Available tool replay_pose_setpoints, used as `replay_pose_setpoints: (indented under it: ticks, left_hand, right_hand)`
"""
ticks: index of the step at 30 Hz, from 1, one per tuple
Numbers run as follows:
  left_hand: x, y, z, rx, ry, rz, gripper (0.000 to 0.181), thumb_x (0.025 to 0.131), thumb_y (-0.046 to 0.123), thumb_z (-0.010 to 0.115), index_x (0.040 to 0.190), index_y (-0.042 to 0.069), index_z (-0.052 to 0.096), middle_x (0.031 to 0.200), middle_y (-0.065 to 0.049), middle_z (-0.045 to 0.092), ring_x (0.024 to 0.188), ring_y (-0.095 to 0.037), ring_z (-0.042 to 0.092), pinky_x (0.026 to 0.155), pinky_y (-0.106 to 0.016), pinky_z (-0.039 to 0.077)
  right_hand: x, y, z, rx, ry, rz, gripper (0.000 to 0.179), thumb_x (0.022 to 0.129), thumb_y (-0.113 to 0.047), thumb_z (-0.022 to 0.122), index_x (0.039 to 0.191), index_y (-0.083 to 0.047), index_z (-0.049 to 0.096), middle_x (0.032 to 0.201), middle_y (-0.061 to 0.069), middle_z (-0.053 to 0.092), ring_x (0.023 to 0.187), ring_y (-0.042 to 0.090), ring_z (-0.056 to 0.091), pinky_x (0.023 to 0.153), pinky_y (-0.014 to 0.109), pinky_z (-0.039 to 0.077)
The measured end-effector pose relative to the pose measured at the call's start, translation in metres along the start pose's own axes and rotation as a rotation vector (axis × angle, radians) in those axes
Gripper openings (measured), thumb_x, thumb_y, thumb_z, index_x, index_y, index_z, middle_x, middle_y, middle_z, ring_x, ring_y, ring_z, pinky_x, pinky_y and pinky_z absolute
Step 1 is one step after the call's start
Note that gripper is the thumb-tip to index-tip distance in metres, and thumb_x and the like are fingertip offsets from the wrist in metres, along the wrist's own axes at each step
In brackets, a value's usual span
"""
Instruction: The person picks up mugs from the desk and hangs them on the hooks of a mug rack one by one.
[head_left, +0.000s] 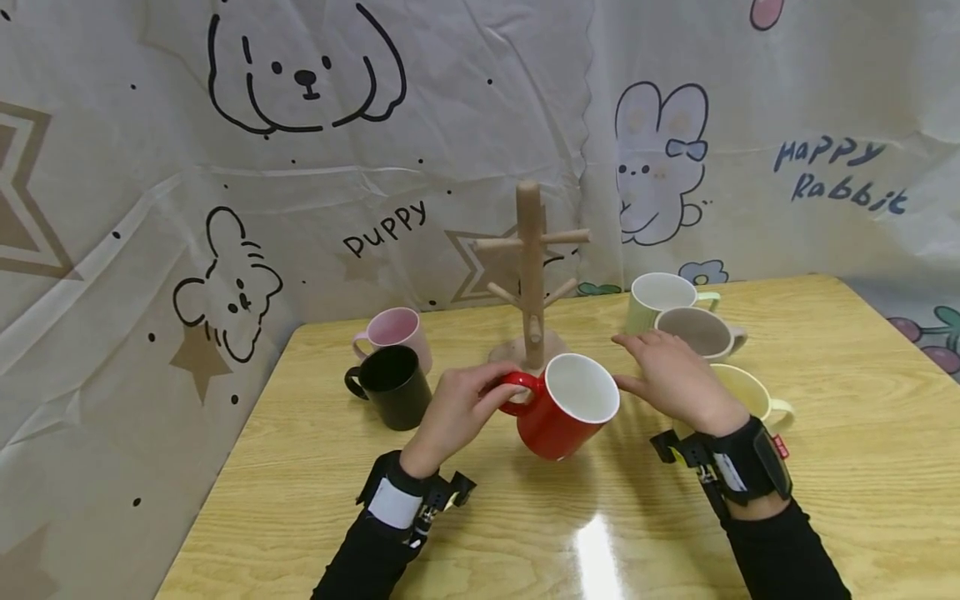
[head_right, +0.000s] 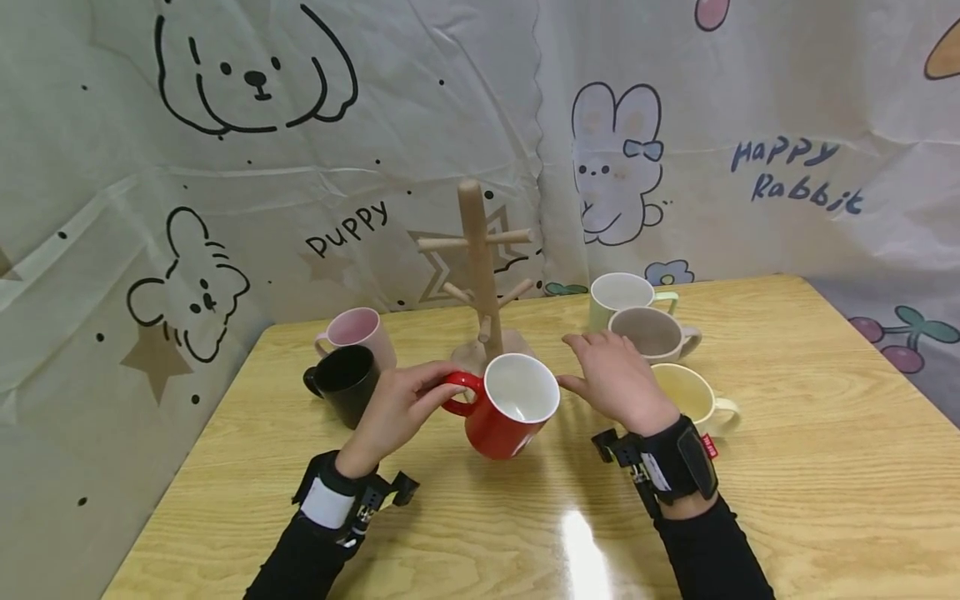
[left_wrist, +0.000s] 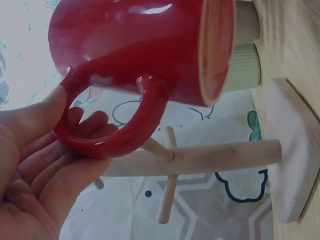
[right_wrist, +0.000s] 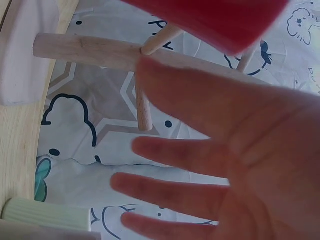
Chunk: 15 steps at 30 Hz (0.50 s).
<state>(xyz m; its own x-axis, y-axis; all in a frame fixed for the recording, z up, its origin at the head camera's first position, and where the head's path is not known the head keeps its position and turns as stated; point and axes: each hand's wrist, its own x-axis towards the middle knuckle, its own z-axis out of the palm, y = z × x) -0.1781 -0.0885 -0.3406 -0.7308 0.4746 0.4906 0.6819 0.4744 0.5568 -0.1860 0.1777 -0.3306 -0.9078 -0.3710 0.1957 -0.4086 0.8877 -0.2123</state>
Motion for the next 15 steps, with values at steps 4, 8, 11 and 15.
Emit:
replay_pose_setpoints:
  ticks: [4,8,11,15]
  left_hand:
    - [0.0,-0.001,0.002,-0.033,0.055,-0.018,0.025,0.083,0.023,0.058,0.099,0.006,0.066,0.086,-0.007,0.069,0.068,-0.005,0.056,0.064,-0.021,0.052]
    - [-0.001,0.002,0.003,-0.136,0.032,-0.151,0.024,0.083,0.024,0.058,0.097,0.007,0.067,0.084,-0.006,0.069,0.068,-0.006,0.056,0.065,-0.023,0.052]
    - [-0.002,0.006,0.002,-0.293,-0.031,-0.311,0.026,0.084,0.024,0.058,0.098,0.005,0.066,0.084,-0.008,0.069,0.072,-0.009,0.06,0.068,-0.026,0.053]
    - [-0.002,0.009,0.0,-0.448,-0.104,-0.462,0.029,0.086,0.023,0.056,0.101,0.001,0.065,0.087,-0.014,0.067,0.074,-0.015,0.062,0.07,-0.031,0.053]
  right_hand:
    - [0.002,-0.003,-0.003,0.102,0.07,0.045,0.045,0.086,-0.03,0.054,0.118,0.002,0.054,0.112,0.022,0.06,0.103,0.035,0.053,0.086,0.052,0.044]
    - [0.003,-0.007,-0.004,0.21,0.155,0.101,0.04,0.088,-0.03,0.052,0.113,0.001,0.058,0.11,0.021,0.061,0.099,0.034,0.055,0.083,0.052,0.046]
    - [0.004,-0.009,-0.004,0.24,0.197,0.127,0.036,0.088,-0.027,0.052,0.109,0.001,0.06,0.106,0.022,0.063,0.095,0.033,0.056,0.081,0.051,0.047]
    - [0.004,-0.011,-0.005,0.269,0.202,0.147,0.034,0.088,-0.026,0.051,0.108,0.001,0.06,0.103,0.021,0.064,0.091,0.032,0.058,0.079,0.05,0.048]
